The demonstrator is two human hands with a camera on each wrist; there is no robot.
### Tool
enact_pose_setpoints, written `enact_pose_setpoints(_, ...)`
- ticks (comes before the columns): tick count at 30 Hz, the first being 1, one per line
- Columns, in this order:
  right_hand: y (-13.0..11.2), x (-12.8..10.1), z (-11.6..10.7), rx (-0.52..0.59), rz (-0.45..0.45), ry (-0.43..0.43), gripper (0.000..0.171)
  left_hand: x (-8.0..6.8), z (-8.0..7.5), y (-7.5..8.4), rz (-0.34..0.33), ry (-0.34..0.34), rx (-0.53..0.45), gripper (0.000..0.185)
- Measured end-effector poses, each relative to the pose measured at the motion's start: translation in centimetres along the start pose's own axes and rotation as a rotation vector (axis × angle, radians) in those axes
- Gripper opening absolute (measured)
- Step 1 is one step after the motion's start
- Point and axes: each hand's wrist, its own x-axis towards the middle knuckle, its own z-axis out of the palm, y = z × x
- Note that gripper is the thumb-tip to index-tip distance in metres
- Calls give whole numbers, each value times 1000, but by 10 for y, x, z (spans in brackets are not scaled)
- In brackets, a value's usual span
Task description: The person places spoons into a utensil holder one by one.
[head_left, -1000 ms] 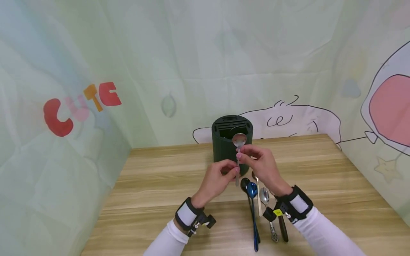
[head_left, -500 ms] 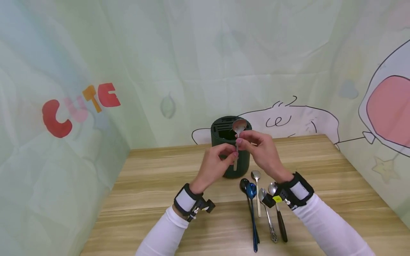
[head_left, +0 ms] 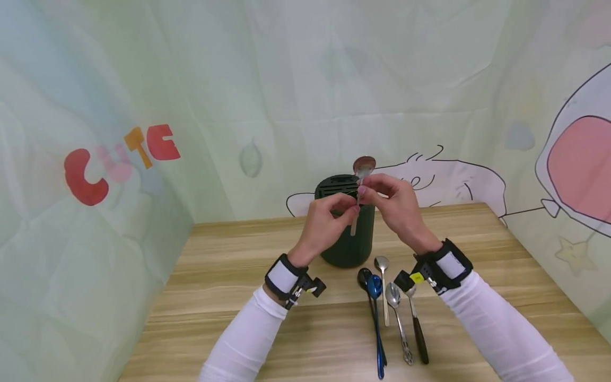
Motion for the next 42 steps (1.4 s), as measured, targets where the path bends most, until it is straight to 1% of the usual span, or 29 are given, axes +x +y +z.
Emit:
enact_pose_setpoints(6, -2, 10, -2, -6, -9, 11, 21, 9, -2, 0, 0, 9, -25, 12)
enact_pose_setpoints(12, -4, 21, -5, -22, -35, 26, 21, 20, -5, 3, 15, 16, 24, 13)
enact_pose_setpoints(17, -6, 27, -7, -51, -23, 10, 20, 26, -7, 4, 12, 24, 59, 16)
enact_pose_setpoints(24, -8, 34, -9, -61, -29, -18, 18, 32, -10, 4, -7, 23, 56, 18)
enact_pose_setpoints(32, -6, 40, -8, -68, -14, -26, 18, 41, -12, -1, 11, 32, 64, 18)
enact_pose_setpoints(35, -2, 42, -8, -69, -6, -25, 17, 43, -10, -3, 8, 37, 70, 18)
enact_pose_setpoints(42, 6, 48, -7, -85, 13, -37, 15, 48, -9, -12, 9, 31, 84, 18)
